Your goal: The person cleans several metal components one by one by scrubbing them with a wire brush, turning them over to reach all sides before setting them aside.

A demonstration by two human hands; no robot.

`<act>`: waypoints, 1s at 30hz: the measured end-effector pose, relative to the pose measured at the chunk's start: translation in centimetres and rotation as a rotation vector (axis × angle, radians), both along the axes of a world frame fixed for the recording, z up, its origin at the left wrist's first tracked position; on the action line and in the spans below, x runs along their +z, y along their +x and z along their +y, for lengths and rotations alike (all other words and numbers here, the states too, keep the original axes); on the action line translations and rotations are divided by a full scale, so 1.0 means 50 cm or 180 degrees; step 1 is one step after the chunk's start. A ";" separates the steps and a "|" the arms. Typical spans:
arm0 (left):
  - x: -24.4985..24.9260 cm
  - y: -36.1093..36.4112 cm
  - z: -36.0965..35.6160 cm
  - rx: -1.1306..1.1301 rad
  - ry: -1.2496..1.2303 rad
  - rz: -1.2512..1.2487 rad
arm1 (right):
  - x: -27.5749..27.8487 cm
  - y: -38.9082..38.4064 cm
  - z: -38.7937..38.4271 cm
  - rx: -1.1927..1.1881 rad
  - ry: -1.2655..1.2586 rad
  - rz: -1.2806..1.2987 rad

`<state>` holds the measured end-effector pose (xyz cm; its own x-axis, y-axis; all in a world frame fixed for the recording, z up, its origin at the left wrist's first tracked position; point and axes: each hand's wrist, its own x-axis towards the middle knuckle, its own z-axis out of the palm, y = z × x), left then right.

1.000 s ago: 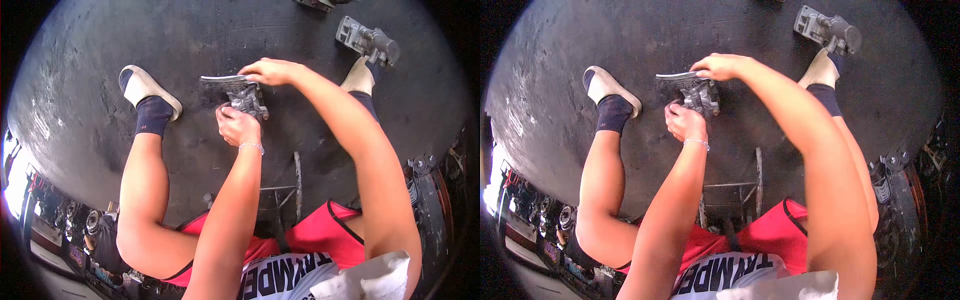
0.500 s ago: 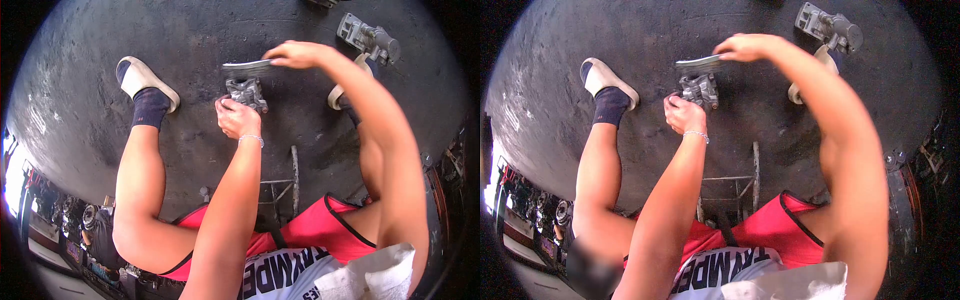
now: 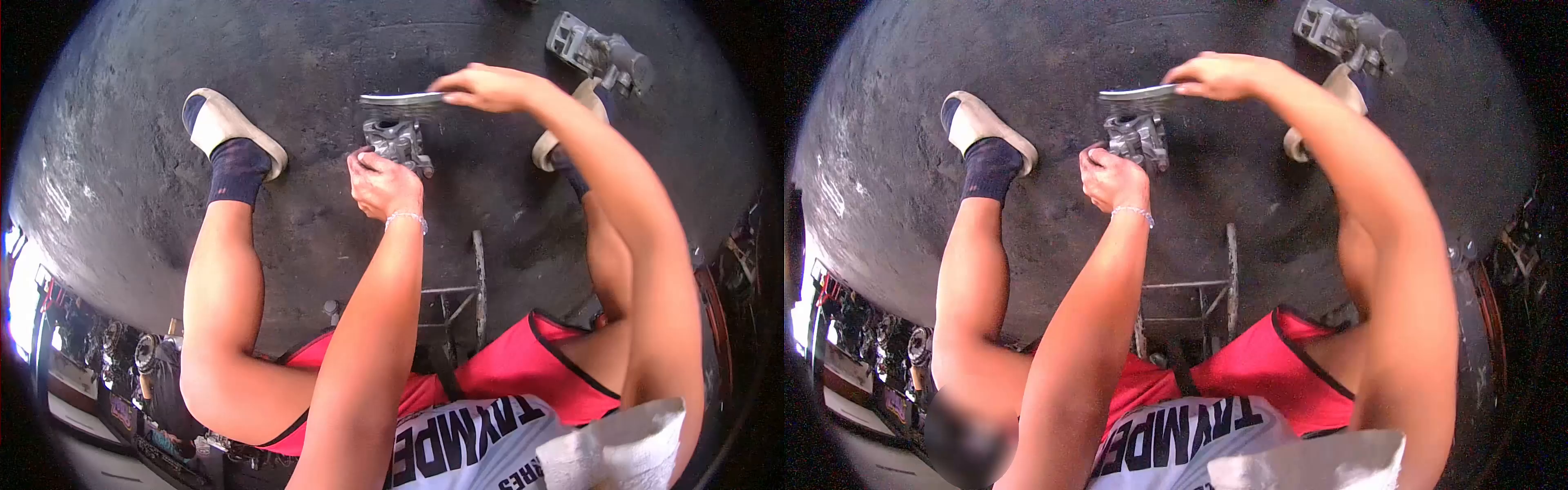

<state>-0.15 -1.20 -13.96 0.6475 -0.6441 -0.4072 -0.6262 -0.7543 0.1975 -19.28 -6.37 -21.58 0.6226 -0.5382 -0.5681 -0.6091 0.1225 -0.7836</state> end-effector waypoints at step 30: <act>0.003 -0.003 0.005 0.0137 -0.0038 0.0030 | -0.023 0.164 0.082 -0.0095 -0.1708 0.1232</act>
<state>-0.30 -0.95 -13.81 0.6708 -0.6207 -0.4058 -0.5913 -0.7780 0.2124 -11.06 -2.28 -22.70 0.4078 -0.8226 -0.3962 -0.8614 -0.2027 -0.4657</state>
